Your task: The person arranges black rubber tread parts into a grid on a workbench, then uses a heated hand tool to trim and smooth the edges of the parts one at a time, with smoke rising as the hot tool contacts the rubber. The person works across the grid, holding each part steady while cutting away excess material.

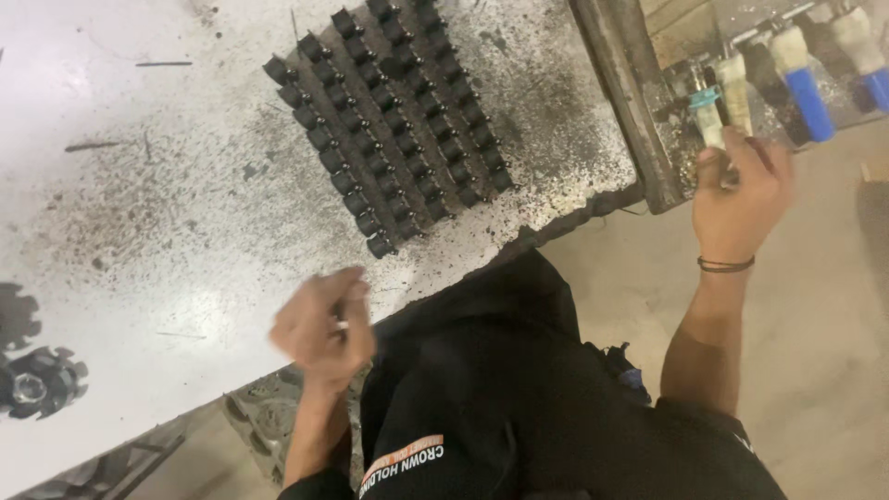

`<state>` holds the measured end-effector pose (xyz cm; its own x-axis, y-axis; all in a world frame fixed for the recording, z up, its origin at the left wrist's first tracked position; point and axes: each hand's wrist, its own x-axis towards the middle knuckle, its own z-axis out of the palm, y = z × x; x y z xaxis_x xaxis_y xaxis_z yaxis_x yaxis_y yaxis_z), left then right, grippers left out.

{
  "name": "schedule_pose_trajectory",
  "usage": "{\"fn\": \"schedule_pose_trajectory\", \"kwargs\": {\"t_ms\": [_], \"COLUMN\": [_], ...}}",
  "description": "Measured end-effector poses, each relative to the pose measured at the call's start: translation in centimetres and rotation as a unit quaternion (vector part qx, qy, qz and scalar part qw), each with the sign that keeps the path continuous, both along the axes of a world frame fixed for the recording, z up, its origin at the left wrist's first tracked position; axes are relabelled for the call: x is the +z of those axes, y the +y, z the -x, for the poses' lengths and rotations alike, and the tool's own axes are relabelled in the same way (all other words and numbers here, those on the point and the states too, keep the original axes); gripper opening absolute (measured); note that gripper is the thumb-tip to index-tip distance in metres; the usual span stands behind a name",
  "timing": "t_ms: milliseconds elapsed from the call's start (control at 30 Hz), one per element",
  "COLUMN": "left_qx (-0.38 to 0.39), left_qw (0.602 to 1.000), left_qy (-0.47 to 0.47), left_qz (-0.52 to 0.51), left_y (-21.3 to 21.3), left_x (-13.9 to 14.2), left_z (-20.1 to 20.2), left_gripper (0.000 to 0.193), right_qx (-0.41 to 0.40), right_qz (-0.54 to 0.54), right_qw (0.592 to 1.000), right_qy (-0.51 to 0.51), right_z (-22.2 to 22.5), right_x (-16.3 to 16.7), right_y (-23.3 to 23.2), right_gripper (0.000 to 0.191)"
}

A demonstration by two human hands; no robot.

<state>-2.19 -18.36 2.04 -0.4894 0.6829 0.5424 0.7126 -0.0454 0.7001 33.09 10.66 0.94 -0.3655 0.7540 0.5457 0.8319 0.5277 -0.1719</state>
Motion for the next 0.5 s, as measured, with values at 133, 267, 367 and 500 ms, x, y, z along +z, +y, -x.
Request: {"fn": "schedule_pose_trajectory", "kwargs": {"t_ms": [133,267,367,500], "left_qx": [-0.162,-0.249,-0.273,-0.268], "left_qw": [0.977,0.943,0.936,0.935], "left_qy": [-0.122,-0.213,-0.213,-0.228], "left_qz": [0.071,0.068,0.061,0.053], "left_y": [2.4,4.6,5.1,5.6], "left_x": [0.2,0.0,-0.5,-1.4], "left_z": [-4.5,-7.6,-8.7,-8.9], "left_gripper": [0.015,0.014,0.013,0.013], "right_qx": [0.068,0.042,0.063,0.062], "right_qz": [0.100,0.085,0.165,0.177], "right_qw": [0.990,0.993,0.983,0.982], "right_qy": [0.077,-0.065,-0.059,0.033], "right_z": [-3.4,-6.0,-9.0,-13.6], "right_x": [-2.7,-4.7,-5.2,-3.5], "right_y": [4.1,8.7,8.5,1.7], "right_gripper": [0.013,0.029,0.027,0.025]}}
